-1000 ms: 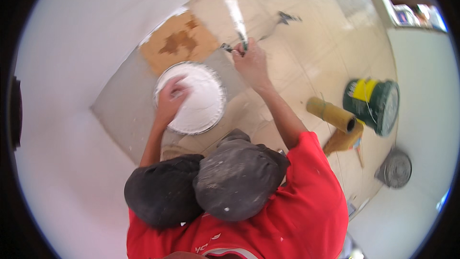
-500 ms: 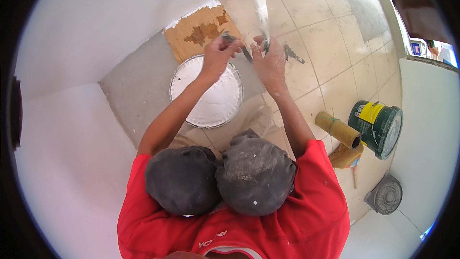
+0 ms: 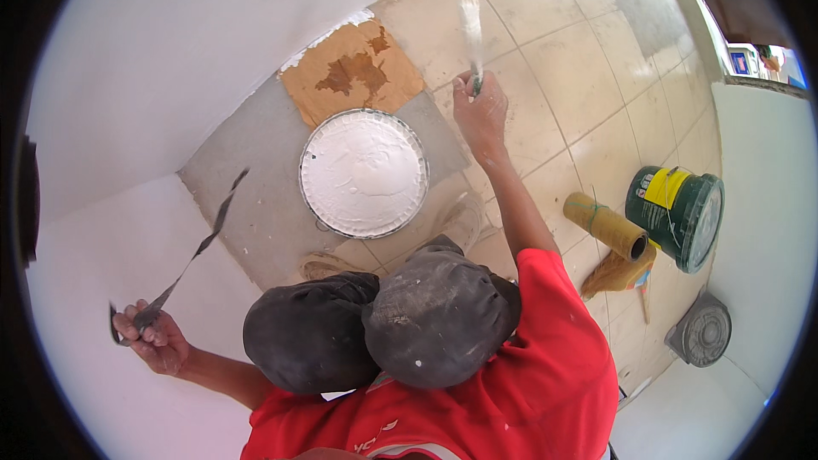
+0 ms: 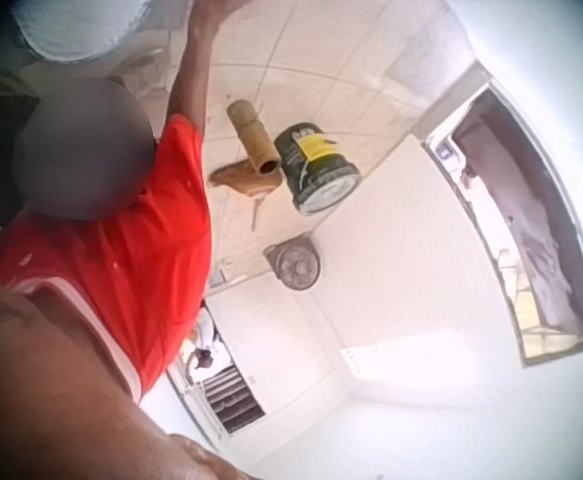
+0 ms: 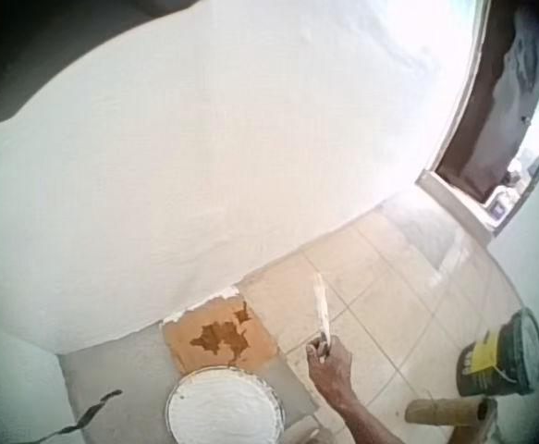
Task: The person is painting a wall with white paint using a brush. They repeatedly dip the brush into a paint bucket and apply the paint to a specific area of the wall, covering a brownish patch.
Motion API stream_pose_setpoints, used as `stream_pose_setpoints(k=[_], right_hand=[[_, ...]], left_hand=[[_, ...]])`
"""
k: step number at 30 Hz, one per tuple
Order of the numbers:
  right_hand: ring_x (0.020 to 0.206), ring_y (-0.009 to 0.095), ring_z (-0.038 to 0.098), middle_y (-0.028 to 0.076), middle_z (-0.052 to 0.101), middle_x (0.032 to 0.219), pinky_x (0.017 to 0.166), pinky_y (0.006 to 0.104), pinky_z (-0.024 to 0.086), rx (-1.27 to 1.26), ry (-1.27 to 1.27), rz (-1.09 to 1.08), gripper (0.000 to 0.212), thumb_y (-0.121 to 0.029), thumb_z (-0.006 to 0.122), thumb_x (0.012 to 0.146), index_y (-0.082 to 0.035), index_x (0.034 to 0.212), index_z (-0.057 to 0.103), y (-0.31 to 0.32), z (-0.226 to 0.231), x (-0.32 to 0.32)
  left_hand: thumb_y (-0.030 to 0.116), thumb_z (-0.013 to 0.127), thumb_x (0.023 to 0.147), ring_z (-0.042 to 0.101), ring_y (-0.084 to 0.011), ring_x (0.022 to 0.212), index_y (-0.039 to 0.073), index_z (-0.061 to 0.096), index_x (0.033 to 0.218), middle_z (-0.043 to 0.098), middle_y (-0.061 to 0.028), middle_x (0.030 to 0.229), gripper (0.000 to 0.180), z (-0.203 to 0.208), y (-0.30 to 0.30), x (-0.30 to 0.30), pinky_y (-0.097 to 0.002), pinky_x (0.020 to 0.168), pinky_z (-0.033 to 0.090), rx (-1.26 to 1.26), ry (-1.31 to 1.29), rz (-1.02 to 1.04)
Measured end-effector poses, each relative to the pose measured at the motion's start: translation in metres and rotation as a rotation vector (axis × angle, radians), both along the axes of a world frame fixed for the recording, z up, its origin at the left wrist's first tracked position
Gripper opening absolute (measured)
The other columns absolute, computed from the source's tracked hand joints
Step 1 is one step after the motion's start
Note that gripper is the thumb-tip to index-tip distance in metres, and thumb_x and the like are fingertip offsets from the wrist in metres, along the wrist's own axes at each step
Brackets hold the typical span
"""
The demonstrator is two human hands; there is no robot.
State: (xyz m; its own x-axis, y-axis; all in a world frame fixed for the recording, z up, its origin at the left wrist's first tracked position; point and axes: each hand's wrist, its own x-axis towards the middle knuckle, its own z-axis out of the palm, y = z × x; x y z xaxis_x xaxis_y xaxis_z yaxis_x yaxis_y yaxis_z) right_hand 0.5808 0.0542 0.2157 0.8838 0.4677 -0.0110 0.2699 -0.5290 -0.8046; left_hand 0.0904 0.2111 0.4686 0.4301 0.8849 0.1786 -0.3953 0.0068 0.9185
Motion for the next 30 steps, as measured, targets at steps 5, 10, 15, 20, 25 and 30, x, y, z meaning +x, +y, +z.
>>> stream_pose_setpoints(k=[5, 10, 15, 20, 25, 30], right_hand=[[0.070, 0.033, 0.062, 0.013, 0.061, 0.073, 0.067, 0.0439, 0.049, 0.004, 0.026, 0.030, 0.018, -0.016, 0.072, 0.091, -0.003, 0.087, 0.060, 0.028, -0.032, -0.002], [0.076, 0.038, 0.065, 0.017, 0.066, 0.079, 0.069, 0.0490, 0.050, 0.012, -0.036, 0.106, 0.019, -0.018, 0.070, 0.088, -0.002, 0.087, 0.060, 0.056, -0.095, 0.006], [0.084, 0.044, 0.065, 0.024, 0.065, 0.082, 0.077, 0.0541, 0.052, -0.048, -0.107, 0.138, 0.022, -0.023, 0.066, 0.090, -0.001, 0.091, 0.062, 0.099, -0.154, 0.017], [0.087, 0.042, 0.069, 0.021, 0.071, 0.088, 0.080, 0.0526, 0.054, -0.212, -0.237, 0.020, 0.024, -0.026, 0.069, 0.088, -0.002, 0.091, 0.067, 0.128, -0.193, 0.017], [0.091, 0.042, 0.070, 0.023, 0.072, 0.091, 0.083, 0.0520, 0.055, -0.161, -0.026, 0.061, 0.029, -0.030, 0.072, 0.085, -0.003, 0.093, 0.066, 0.127, -0.175, 0.015], [0.092, 0.043, 0.070, 0.024, 0.072, 0.091, 0.085, 0.0530, 0.054, -0.174, -0.022, 0.058, 0.029, -0.029, 0.070, 0.085, -0.002, 0.094, 0.065, 0.133, -0.171, 0.015]], left_hand=[[0.017, 0.069, 0.099, 0.055, -0.0095, 0.074, 0.002, 0.062, 0.101, 0.063, -0.0038, 0.088, 0.017, -0.064, -0.008, 0.013, -0.0238, 0.067, 0.046, -0.189, 0.951, 0.254], [0.020, 0.068, 0.099, 0.070, -0.0148, 0.087, -0.008, 0.065, 0.118, 0.074, -0.0134, 0.099, 0.034, -0.227, -0.003, -0.050, -0.0265, 0.075, 0.055, -0.361, 1.428, 0.462], [0.020, 0.061, 0.101, 0.073, -0.0216, 0.095, -0.007, 0.068, 0.116, 0.074, -0.0179, 0.103, 0.032, -0.302, -0.047, -0.054, -0.0312, 0.081, 0.058, -0.560, 1.512, 0.232], [0.026, 0.060, 0.104, 0.071, -0.0229, 0.105, -0.007, 0.065, 0.121, 0.072, -0.0151, 0.114, 0.038, -0.348, -0.060, -0.015, -0.0326, 0.091, 0.057, -0.682, 1.007, 0.184], [0.025, 0.055, 0.106, 0.069, -0.0195, 0.104, -0.006, 0.063, 0.127, 0.072, -0.0126, 0.115, 0.038, -0.361, -0.057, 0.005, -0.0302, 0.087, 0.055, -0.707, 1.048, 0.208], [0.022, 0.055, 0.104, 0.070, -0.0166, 0.096, -0.005, 0.066, 0.122, 0.073, -0.0103, 0.109, 0.034, -0.362, -0.053, 0.030, -0.0286, 0.080, 0.054, -0.694, 0.981, 0.178]])
